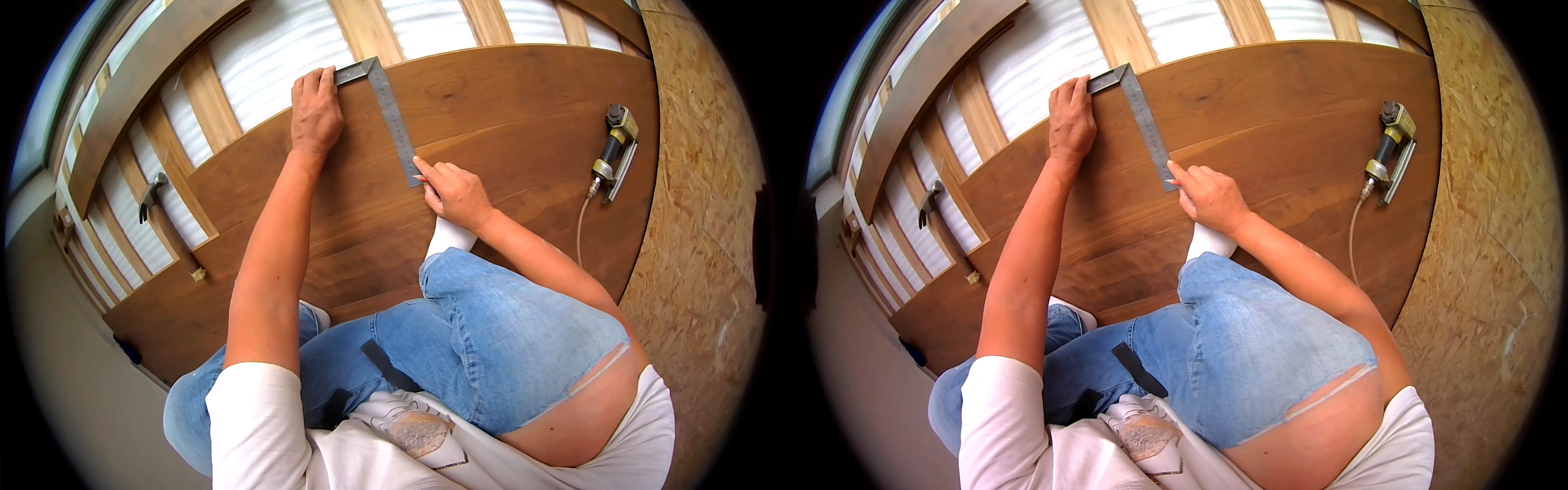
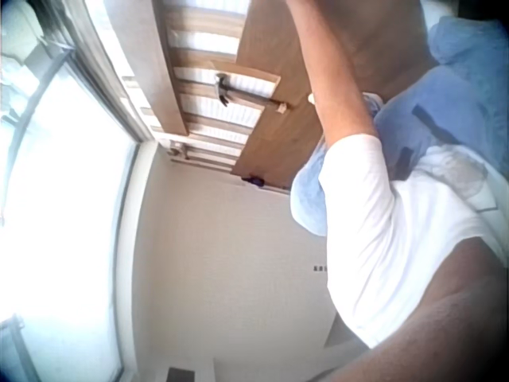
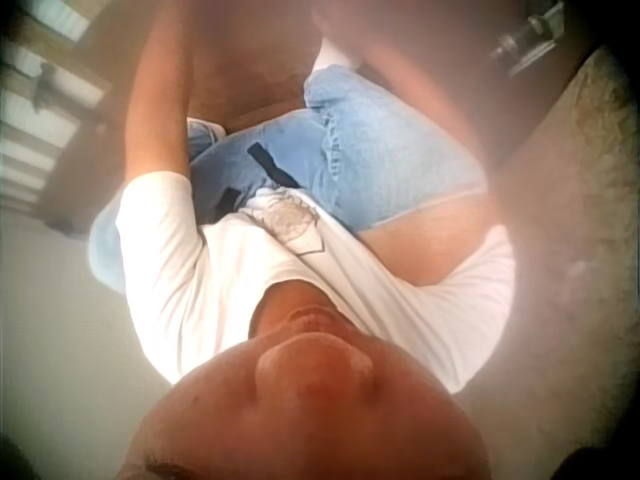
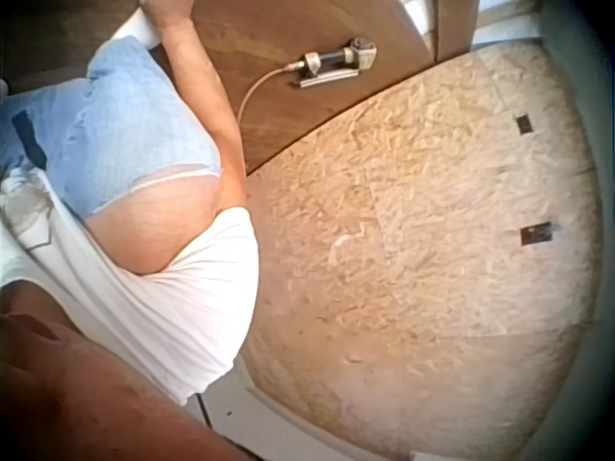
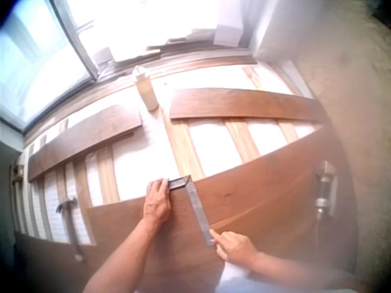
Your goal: The person installs wood flooring by applying glue to the planks, fitting them together, and securing them using a hammer and a pneumatic nail gun.
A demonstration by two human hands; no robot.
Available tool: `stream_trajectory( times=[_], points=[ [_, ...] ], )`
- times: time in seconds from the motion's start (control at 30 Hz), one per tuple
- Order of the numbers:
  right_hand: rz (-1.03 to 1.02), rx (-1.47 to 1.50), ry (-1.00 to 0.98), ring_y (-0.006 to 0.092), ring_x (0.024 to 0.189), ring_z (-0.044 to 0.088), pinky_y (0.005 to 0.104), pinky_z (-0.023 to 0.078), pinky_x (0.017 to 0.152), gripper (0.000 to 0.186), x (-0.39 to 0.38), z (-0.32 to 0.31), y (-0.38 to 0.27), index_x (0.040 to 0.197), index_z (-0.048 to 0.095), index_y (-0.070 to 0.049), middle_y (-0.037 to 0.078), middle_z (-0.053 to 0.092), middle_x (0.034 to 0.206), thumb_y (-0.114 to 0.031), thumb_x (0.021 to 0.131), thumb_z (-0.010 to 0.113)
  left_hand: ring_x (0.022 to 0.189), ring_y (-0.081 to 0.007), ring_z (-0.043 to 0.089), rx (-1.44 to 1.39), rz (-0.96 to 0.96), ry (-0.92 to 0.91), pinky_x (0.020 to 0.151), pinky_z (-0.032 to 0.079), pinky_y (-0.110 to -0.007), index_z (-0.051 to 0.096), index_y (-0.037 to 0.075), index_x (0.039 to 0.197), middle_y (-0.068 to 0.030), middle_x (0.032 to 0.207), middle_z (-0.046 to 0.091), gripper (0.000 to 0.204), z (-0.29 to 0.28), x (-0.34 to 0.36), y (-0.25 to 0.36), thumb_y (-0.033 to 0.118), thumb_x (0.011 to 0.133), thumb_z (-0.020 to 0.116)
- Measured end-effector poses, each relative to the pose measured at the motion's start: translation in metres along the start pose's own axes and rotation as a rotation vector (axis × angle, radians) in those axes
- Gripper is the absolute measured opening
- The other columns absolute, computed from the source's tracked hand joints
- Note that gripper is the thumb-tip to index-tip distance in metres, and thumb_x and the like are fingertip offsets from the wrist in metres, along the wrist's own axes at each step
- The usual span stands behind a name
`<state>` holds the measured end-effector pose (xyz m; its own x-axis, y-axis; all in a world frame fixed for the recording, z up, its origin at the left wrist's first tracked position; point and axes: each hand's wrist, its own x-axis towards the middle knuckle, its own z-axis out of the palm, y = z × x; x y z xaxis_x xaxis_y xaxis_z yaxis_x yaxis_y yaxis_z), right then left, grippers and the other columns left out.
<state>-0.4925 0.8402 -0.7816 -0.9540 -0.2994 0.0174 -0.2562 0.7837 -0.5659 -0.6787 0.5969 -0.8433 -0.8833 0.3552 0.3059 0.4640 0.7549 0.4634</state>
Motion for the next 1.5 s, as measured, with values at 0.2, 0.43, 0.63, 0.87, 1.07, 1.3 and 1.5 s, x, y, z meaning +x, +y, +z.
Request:
stream_trajectory(
  times=[0.2,0.43,0.63,0.87,1.07,1.3,1.5],
  points=[
    [0.048,0.097,-0.011,0.0254,0.071,0.064,0.039,0.053,0.062,0.046,-0.001,-0.001,0.006,0.129,0.068,-0.01,0.006,0.062,0.078,-0.004,0.083,0.069,0.11,-0.0353,0.054,0.096,0.009,-0.042,0.1,0.043,-0.045,0.06,0.005,0.139,-0.0158,0.119,0.059,0.053,-0.006,-0.004,0.013,0.032,0.095,0.07],
    [0.094,0.207,-0.093,0.0254,0.075,0.07,0.039,0.056,0.063,0.043,0.004,-0.007,0.019,0.128,0.071,-0.015,0.005,0.071,0.084,-0.007,0.085,0.068,0.116,-0.0382,0.049,0.222,0.019,-0.055,0.104,0.04,-0.05,0.057,0.009,0.141,-0.0179,0.122,0.053,0.091,-0.003,-0.004,0.026,0.068,0.074,0.079],
    [0.072,0.186,-0.074,0.0242,0.075,0.07,0.0385,0.056,0.063,0.044,0.001,-0.004,0.022,0.129,0.071,-0.018,0.004,0.071,0.083,-0.008,0.085,0.069,0.121,-0.0365,0.049,0.212,0.007,-0.049,0.108,0.038,-0.048,0.056,0.006,0.141,-0.0185,0.126,0.054,0.095,-0.005,-0.003,0.032,0.069,0.074,0.079],
    [0.05,0.123,-0.079,0.0239,0.071,0.067,0.0385,0.054,0.06,0.047,-0.002,-0.002,0.02,0.131,0.069,-0.017,0.003,0.065,0.075,-0.009,0.085,0.07,0.124,-0.0362,0.048,0.211,-0.008,-0.083,0.11,0.037,-0.048,0.054,0.005,0.142,-0.0187,0.13,0.054,0.096,-0.007,-0.004,0.032,0.069,0.075,0.079],
    [0.016,0.093,-0.05,0.0238,0.069,0.066,0.0387,0.054,0.06,0.046,0.0,-0.001,0.02,0.129,0.069,-0.016,0.004,0.063,0.074,-0.009,0.084,0.072,0.124,-0.0373,0.047,0.218,-0.006,-0.092,0.11,0.037,-0.049,0.054,0.005,0.143,-0.0189,0.131,0.052,0.096,-0.008,-0.002,0.033,0.069,0.076,0.078],
    [0.032,0.086,-0.052,0.0241,0.069,0.066,0.0383,0.054,0.06,0.044,0.001,-0.004,0.016,0.128,0.07,-0.014,0.005,0.063,0.074,-0.01,0.084,0.072,0.125,-0.0385,0.045,0.219,-0.018,-0.103,0.11,0.037,-0.049,0.054,0.006,0.143,-0.019,0.131,0.051,0.098,-0.008,-0.003,0.033,0.071,0.074,0.078],
    [0.136,0.217,0.007,0.0273,0.078,0.068,0.0402,0.056,0.067,0.035,0.015,-0.015,0.003,0.12,0.071,-0.007,0.008,0.069,0.083,-0.012,0.086,0.07,0.124,-0.0388,0.045,0.197,-0.017,-0.11,0.109,0.037,-0.051,0.054,0.006,0.142,-0.019,0.13,0.05,0.101,-0.012,-0.001,0.036,0.072,0.07,0.079]
  ],
)
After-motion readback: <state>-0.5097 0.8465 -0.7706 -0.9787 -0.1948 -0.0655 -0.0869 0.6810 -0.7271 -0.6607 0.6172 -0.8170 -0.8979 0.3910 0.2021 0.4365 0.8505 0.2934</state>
